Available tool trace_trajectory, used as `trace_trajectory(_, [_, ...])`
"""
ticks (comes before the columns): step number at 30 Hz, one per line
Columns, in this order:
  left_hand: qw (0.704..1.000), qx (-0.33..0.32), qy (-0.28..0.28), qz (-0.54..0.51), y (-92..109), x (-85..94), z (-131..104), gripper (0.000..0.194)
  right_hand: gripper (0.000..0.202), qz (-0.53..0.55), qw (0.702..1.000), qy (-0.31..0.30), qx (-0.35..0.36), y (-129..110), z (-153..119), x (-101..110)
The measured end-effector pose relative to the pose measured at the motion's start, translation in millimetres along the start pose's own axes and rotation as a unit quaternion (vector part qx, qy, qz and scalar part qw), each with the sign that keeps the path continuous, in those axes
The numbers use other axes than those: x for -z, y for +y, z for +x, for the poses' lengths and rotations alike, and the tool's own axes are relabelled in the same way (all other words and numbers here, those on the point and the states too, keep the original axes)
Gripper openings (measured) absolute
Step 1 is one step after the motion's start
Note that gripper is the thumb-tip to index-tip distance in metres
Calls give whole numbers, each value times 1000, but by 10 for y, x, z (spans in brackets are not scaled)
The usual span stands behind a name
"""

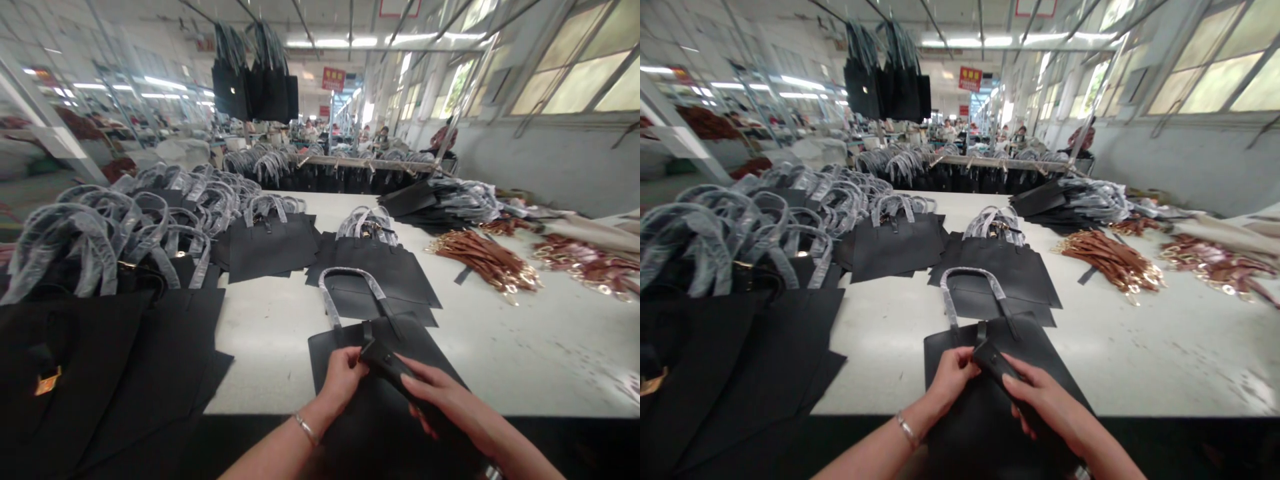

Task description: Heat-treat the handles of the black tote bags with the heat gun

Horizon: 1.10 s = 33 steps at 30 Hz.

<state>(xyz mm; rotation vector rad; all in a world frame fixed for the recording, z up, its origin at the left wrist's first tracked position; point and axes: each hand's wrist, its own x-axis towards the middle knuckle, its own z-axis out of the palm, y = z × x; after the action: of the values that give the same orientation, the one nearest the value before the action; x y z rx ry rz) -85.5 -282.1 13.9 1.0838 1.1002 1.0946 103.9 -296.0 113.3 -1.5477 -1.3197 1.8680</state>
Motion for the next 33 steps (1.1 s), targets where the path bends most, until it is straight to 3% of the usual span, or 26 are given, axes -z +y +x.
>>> trace_trajectory(4, [997,2,-5,83,-16,10,3,15,77,0,999,46,21,-38,89,-87])
trace_trajectory(7, [978,-25,5,208,35,158,1,21,78,2,995,85,48,-73,142,-75])
trace_trajectory(9, [938,-68,75,333,107,353,-15,39,78,5,995,88,47,-35,121,-19])
trace_trajectory(11, [875,-76,151,454,191,588,-38,52,80,9,995,92,38,56,69,42])
trace_trajectory(13, [822,-33,186,538,266,803,-57,49,82,13,995,94,30,172,19,81])
trace_trajectory(15, [798,3,180,575,317,942,-63,36,84,23,995,91,29,279,-3,87])
trace_trajectory(17, [805,8,155,572,330,988,-49,23,84,33,995,92,32,358,5,72])
trace_trajectory(20, [865,24,141,481,277,931,-1,12,86,37,993,100,40,417,28,47])
trace_trajectory(23, [961,53,149,229,241,848,42,19,89,34,992,112,47,431,-1,56])
trace_trajectory(25, [990,40,134,27,339,840,49,27,90,43,990,124,50,433,-56,86])
trace_trajectory(28, [986,-8,93,-137,786,934,34,34,92,70,986,144,53,442,-161,160])
trace_trajectory(33, [984,-46,84,-150,1962,1190,17,27,94,97,976,184,69,523,-297,312])
